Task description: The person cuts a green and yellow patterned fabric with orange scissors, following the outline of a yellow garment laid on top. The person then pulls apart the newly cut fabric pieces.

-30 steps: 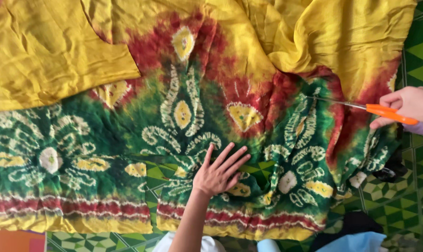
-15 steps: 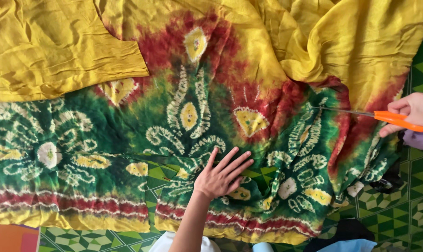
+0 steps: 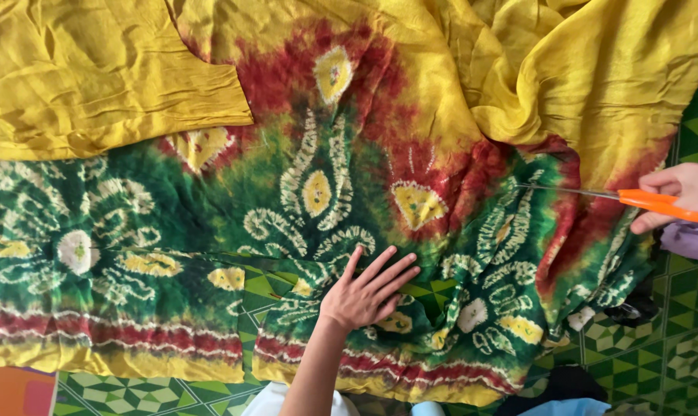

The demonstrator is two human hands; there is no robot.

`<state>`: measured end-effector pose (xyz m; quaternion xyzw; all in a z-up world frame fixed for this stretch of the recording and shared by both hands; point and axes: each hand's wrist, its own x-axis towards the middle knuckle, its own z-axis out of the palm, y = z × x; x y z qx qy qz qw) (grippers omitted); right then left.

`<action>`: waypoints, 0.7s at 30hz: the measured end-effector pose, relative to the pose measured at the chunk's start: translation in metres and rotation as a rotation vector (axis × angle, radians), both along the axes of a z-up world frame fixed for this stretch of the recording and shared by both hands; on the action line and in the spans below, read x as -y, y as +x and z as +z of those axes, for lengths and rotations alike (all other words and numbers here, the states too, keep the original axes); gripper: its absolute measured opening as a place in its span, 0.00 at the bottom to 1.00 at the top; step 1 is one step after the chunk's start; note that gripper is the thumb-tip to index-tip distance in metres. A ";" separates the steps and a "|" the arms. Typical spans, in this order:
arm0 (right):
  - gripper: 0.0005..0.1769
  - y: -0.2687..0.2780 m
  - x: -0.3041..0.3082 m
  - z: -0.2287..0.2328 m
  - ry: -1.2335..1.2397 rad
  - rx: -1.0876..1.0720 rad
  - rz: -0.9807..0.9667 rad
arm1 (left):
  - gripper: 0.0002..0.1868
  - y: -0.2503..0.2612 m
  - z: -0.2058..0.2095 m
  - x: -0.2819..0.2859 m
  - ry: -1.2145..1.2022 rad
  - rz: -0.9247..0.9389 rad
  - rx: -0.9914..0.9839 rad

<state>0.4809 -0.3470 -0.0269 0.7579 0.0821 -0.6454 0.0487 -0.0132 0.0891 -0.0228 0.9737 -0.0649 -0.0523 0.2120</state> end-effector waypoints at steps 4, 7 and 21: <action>0.29 -0.012 -0.026 0.009 -0.048 0.020 0.162 | 0.34 -0.001 0.000 0.000 -0.003 0.001 -0.013; 0.30 -0.016 -0.033 0.007 -0.075 -0.002 0.108 | 0.34 -0.001 -0.002 0.001 -0.009 -0.009 -0.031; 0.26 -0.022 -0.031 -0.003 0.098 -0.136 0.031 | 0.34 -0.003 -0.003 0.003 0.005 -0.002 -0.020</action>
